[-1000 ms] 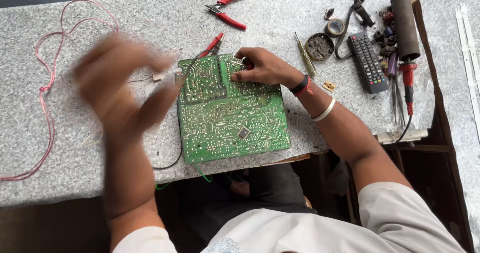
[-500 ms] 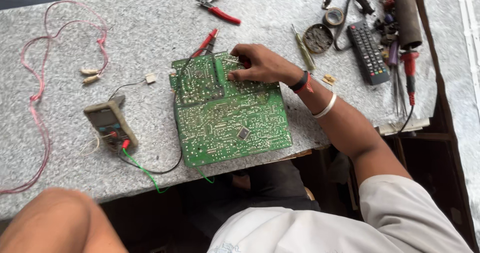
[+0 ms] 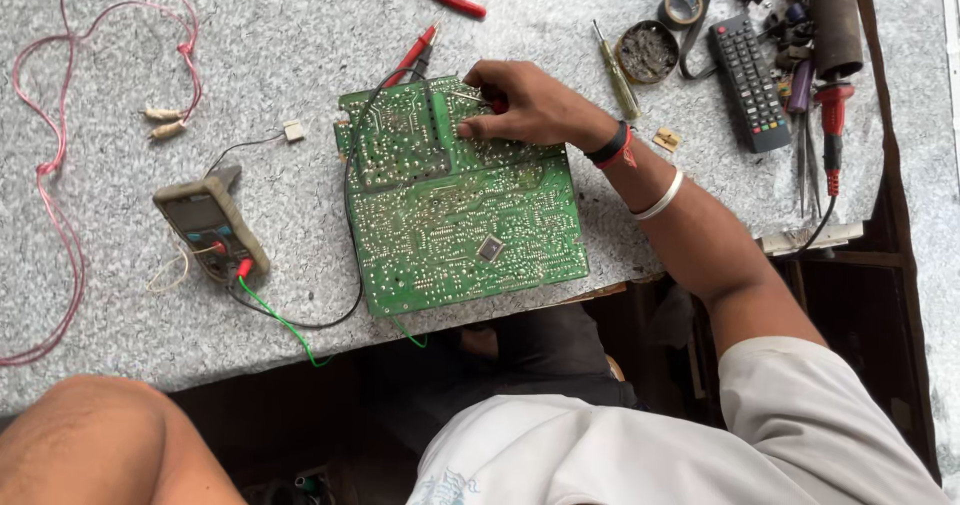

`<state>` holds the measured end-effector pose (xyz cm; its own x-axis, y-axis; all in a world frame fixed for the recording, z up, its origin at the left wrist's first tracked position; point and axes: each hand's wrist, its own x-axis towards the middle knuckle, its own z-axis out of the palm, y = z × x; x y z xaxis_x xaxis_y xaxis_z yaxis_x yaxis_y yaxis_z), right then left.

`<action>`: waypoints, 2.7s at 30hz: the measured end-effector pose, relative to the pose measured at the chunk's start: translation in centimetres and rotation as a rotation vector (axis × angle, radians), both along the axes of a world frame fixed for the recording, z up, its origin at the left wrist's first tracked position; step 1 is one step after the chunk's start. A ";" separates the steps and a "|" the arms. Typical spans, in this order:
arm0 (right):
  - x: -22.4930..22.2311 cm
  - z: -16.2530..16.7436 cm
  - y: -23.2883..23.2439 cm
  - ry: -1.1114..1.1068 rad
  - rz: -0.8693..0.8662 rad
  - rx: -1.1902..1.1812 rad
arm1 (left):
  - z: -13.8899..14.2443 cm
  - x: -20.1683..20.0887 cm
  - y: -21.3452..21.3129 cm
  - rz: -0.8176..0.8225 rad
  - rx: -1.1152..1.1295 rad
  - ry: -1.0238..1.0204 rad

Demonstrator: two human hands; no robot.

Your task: The person works on a green circuit board at a workbench, using a red-handled screwdriver to probe and adjust components on the board's underside. They reposition the board, continue working on different areas with the screwdriver, and use a multimeter connected to the board near the end.

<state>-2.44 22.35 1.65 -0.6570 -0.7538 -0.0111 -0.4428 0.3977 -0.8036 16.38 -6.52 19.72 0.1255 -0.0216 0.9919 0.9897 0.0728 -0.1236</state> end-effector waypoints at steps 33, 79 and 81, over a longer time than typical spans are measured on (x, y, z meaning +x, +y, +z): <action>-1.8 2.4 2.6 -0.575 -0.220 -0.588 | -16.7 -14.7 5.1 0.473 -0.811 -1.064; -1.6 -0.2 0.2 -0.458 -0.315 -0.446 | -15.8 -15.0 5.9 0.497 -0.798 -1.000; -1.7 -0.6 0.1 -0.465 -0.327 -0.436 | -15.4 -14.9 6.0 0.496 -0.835 -1.060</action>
<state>-4.12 22.44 1.07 -0.8507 -0.5183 -0.0873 0.0710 0.0514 -0.9962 1.43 -0.56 4.29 -0.8444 0.4284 0.3216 0.5349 0.7060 0.4641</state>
